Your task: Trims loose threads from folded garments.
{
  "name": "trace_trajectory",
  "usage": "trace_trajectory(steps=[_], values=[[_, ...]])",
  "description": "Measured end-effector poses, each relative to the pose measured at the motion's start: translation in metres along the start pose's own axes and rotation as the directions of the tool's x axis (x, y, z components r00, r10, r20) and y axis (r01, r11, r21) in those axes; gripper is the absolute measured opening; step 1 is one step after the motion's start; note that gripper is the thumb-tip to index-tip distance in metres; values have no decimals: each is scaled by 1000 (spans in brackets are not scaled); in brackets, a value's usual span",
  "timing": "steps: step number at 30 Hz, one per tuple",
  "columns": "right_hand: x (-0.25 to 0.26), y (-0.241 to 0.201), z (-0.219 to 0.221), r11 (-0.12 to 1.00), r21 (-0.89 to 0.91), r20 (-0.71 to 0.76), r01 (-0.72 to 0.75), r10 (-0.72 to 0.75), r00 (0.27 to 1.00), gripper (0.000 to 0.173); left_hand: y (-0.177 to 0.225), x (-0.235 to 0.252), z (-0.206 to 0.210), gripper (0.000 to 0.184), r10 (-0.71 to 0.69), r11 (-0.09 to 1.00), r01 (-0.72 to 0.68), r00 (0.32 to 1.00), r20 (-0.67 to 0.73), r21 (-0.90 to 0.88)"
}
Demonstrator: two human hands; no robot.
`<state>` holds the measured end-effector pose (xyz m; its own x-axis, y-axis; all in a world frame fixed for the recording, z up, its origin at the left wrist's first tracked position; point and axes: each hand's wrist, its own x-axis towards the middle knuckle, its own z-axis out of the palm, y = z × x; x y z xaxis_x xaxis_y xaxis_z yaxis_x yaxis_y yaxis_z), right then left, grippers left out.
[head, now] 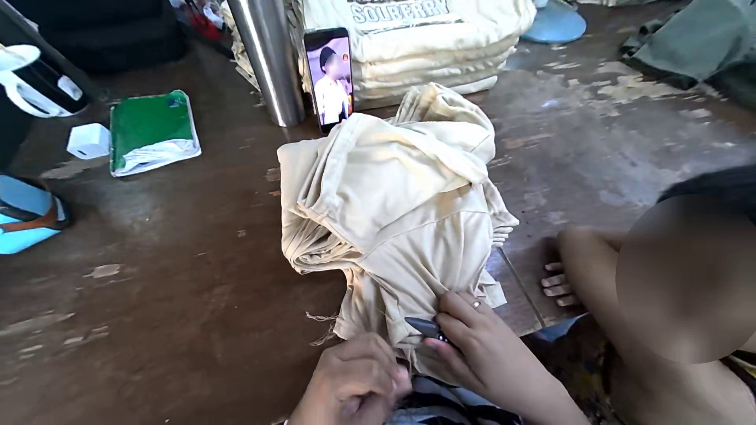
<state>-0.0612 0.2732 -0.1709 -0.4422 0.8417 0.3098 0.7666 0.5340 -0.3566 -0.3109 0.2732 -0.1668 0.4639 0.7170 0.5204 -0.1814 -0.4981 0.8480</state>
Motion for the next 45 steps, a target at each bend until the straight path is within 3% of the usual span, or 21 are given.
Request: trace_trajectory(steps=[2,4,6,8,11,13,15,17,20,21,22,25,28,31,35,39,45], values=[[-4,8,-8,987,162,37,-3,-3,999,55,10,-3,-16,24,-56,980,107,957,285,-165],[-8,17,-16,937,348,30,-6,-4,1000,54,16,-3,-33,39,-107,967,204,872,478,-156],[-11,22,-21,888,460,-23,5,7,1000,54,19,-2,-38,51,-171,979,200,915,365,-44],[-11,21,-23,855,518,-79,27,17,997,56,17,3,-26,43,-198,970,188,979,55,157],[-8,19,-22,849,525,-138,63,11,990,55,-2,17,1,37,-176,885,263,953,-245,385],[-7,19,-21,849,523,-149,73,7,989,53,-11,20,9,25,-197,897,298,931,-307,326],[-7,23,-20,849,525,-155,68,16,988,52,-7,16,1,9,-230,938,286,936,-265,196],[-8,28,-20,840,540,-155,59,30,988,52,5,7,-21,5,-216,969,223,974,-71,106],[-9,32,-17,833,550,-150,55,34,988,53,24,-3,-44,35,-235,972,225,928,289,67],[-8,33,-16,835,548,-153,55,36,988,53,26,-4,-45,41,-243,970,229,913,328,81],[-7,34,-15,836,547,-157,51,42,987,53,26,-4,-41,43,-256,966,231,924,285,120],[-4,33,-12,849,528,-118,15,56,991,53,15,3,-14,44,-254,898,267,964,-84,351],[0,27,-11,919,395,-45,-17,37,998,55,-4,8,3,42,-223,783,306,951,-214,541],[2,21,-7,971,238,-8,19,-17,1000,55,0,3,-6,28,-237,860,304,949,-208,409],[5,22,-6,983,160,6,89,-91,996,57,16,-8,-33,9,-218,940,228,974,-69,253],[7,19,-7,990,73,21,120,-122,992,57,20,-12,-43,8,-174,951,183,983,-61,249],[21,1,-3,990,-85,8,112,-112,994,60,21,-2,-23,7,-109,968,121,992,-68,219]])
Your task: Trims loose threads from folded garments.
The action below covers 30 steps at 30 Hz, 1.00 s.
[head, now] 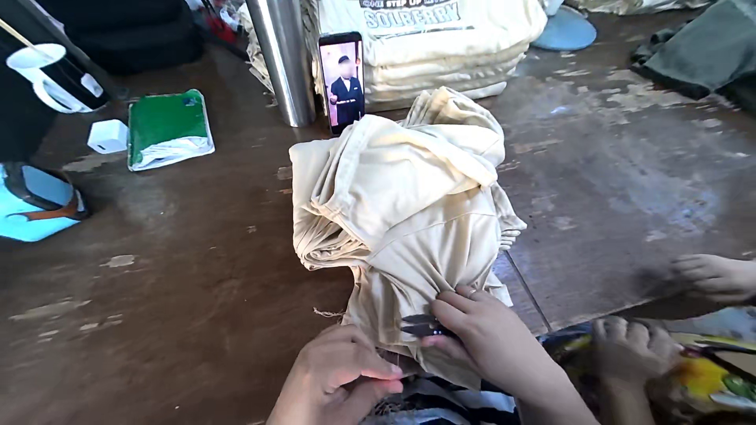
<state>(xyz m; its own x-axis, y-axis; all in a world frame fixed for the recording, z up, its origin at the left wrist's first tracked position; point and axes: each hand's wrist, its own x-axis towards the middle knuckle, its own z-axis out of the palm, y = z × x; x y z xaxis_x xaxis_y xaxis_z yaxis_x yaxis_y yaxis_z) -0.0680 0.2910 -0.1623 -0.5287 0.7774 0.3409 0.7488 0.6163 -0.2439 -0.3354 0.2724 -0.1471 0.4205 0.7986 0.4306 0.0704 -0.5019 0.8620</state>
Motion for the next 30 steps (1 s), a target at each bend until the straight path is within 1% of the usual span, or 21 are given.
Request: trace_trajectory(steps=[2,4,5,7,8,9,10,11,12,14,15,16,17,20,23,24,26,28,30], values=[[11,-9,3,1000,7,7,-15,15,1000,59,1,3,5,7,33,999,-33,999,1,17],[19,-11,4,998,54,24,-19,18,1000,57,2,5,1,10,65,998,-64,997,37,-29],[21,-8,3,995,95,33,-16,13,999,57,3,4,-4,14,74,995,-69,994,85,-66],[21,0,-1,983,185,52,9,-19,998,57,2,1,-13,33,57,995,-40,979,194,-91],[20,4,-4,973,231,63,23,-39,997,57,1,0,-13,43,42,996,-25,980,197,-88],[20,8,-6,961,274,72,34,-56,996,58,0,0,-10,46,24,997,-13,988,152,-72],[18,11,-8,948,316,79,37,-66,995,58,-2,1,-3,41,-2,999,4,998,59,-34],[16,14,-9,933,358,85,36,-71,994,59,-4,4,6,35,-25,999,27,998,-50,39],[13,16,-9,918,395,87,31,-71,994,59,-9,10,17,33,-36,990,55,989,-147,130],[5,20,-9,901,433,85,19,-62,994,61,-20,22,36,37,-13,955,86,968,-252,283],[1,21,-9,897,442,83,12,-54,995,61,-25,25,43,30,9,944,86,958,-285,319],[-2,21,-8,895,445,79,6,-45,996,61,-27,27,47,22,21,947,85,947,-322,311],[-5,21,-8,900,436,74,0,-36,997,61,-28,27,47,18,10,963,86,937,-349,257],[-10,14,-3,929,371,46,7,-25,999,59,-22,21,32,13,-103,990,129,924,-369,48],[-9,9,2,952,304,13,15,-20,1000,58,-15,16,19,10,-129,992,123,934,-334,-42],[-8,9,2,953,304,14,15,-20,1000,59,-13,16,18,15,-121,992,110,937,-327,-54],[-7,11,1,945,327,22,19,-27,999,59,-15,18,22,20,-90,996,92,943,-321,-9],[-8,13,1,941,337,19,26,-34,999,59,-22,19,32,25,-38,987,83,952,-304,135],[-9,11,2,948,317,10,25,-30,999,58,-25,21,43,19,10,960,82,945,-327,268]])
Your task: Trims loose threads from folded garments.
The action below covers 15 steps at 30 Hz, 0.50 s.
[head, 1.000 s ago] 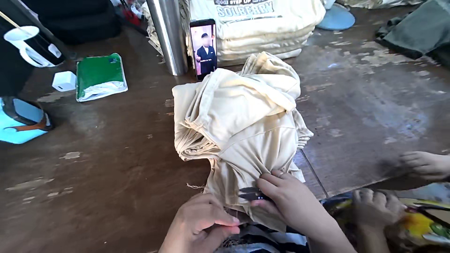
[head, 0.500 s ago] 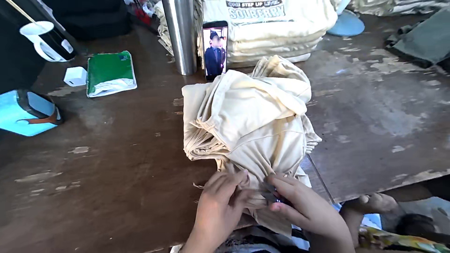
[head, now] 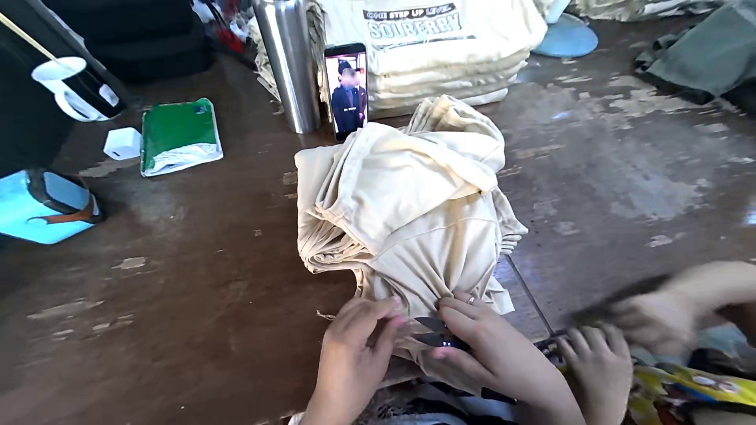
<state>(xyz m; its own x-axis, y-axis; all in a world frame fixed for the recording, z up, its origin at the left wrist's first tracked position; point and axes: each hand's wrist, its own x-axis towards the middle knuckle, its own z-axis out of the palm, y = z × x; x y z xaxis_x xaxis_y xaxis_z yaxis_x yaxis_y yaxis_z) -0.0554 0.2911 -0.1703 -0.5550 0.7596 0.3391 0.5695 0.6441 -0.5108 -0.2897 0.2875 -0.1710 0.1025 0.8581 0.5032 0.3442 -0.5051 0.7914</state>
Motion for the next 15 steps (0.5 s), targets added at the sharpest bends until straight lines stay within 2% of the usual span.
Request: trace_trajectory(steps=[2,5,7,9,10,12,13,15], values=[[-1,-3,2,999,-31,-10,-15,15,1000,58,0,-1,1,14,-7,1000,7,1000,-25,-1],[-1,-6,4,996,-85,-15,-34,33,999,59,1,-2,-9,12,-15,984,12,1000,-15,-179],[1,-6,3,997,-73,-10,-36,35,999,58,3,-2,-18,14,29,931,-8,998,52,-365],[2,-2,-2,999,23,-3,-39,39,999,57,6,-1,-27,27,70,903,1,986,149,-429],[0,0,-5,995,92,-16,-45,47,999,56,7,-2,-28,35,59,932,15,979,193,-363],[-3,1,-11,978,205,-92,-46,66,994,52,8,-3,-18,53,1,994,24,975,224,-111],[-4,-1,-13,975,220,-141,-36,69,988,48,8,-5,-7,54,-17,1000,16,978,208,6],[-3,-4,-18,983,181,-234,-23,65,970,32,10,-7,10,33,6,991,-21,993,118,128]])
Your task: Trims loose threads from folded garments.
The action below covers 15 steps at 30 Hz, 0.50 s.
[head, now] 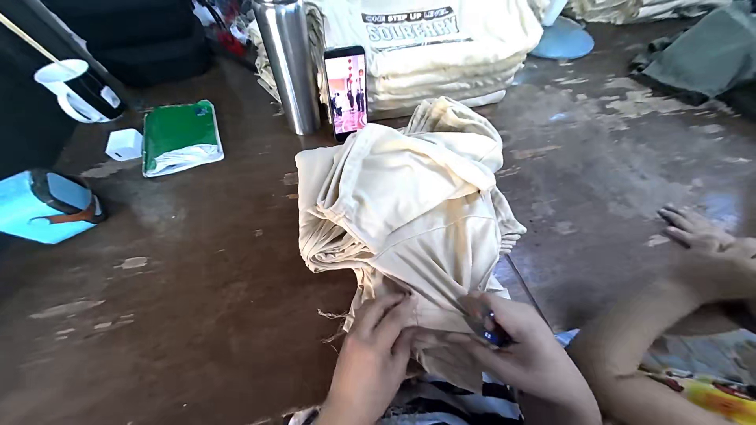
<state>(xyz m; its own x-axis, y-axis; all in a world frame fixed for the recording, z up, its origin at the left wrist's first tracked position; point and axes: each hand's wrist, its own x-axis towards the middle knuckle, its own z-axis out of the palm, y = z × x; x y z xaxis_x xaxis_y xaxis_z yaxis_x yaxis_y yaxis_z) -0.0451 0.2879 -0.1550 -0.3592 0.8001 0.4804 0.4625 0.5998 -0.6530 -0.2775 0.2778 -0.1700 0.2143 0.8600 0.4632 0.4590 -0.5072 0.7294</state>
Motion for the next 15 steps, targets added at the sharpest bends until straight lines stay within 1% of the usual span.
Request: trace_trajectory(steps=[1,2,3,4,5,6,7,8,9,10,11,12,13,14,15], values=[[1,-1,-2,1000,-28,-49,-4,2,999,22,1,0,3,26,19,1000,-19,999,-44,13],[2,0,-4,998,-56,-104,-20,14,994,17,2,0,1,21,34,999,-35,997,-68,-7],[3,2,-6,996,-75,-156,-50,38,987,16,4,-1,-4,14,45,998,-48,997,-58,-46],[3,6,-9,994,-74,-201,-82,66,977,16,6,-2,-13,8,58,994,-59,998,-11,-96],[4,10,-10,993,-53,-235,-107,92,968,16,8,-5,-24,9,80,987,-69,994,72,-143],[4,15,-10,992,-13,-255,-126,118,960,15,11,-8,-36,11,101,982,-67,976,192,-175],[3,20,-9,990,36,-269,-138,142,953,13,14,-10,-49,15,120,980,-58,934,337,-189],[3,23,-7,986,85,-277,-144,163,947,11,15,-12,-60,19,144,978,-49,864,483,-203],[2,26,-5,981,128,-281,-147,177,943,10,14,-13,-68,23,163,974,-32,788,594,-224],[2,27,-3,977,155,-286,-146,186,940,9,13,-12,-72,26,172,970,-12,735,656,-242],[3,27,-2,975,173,-296,-141,188,937,9,13,-11,-74,28,171,968,0,733,658,-252],[3,26,-1,973,189,-303,-129,183,935,10,16,-9,-71,32,157,967,6,776,610,-256],[5,23,0,972,206,-306,-110,171,937,10,19,-6,-64,36,140,968,-7,845,517,-251],[6,17,0,969,232,-300,-83,152,942,11,23,-1,-51,40,110,977,-28,915,389,-210],[7,9,0,964,261,-283,-52,128,951,13,27,5,-36,47,67,993,-39,963,261,-113]])
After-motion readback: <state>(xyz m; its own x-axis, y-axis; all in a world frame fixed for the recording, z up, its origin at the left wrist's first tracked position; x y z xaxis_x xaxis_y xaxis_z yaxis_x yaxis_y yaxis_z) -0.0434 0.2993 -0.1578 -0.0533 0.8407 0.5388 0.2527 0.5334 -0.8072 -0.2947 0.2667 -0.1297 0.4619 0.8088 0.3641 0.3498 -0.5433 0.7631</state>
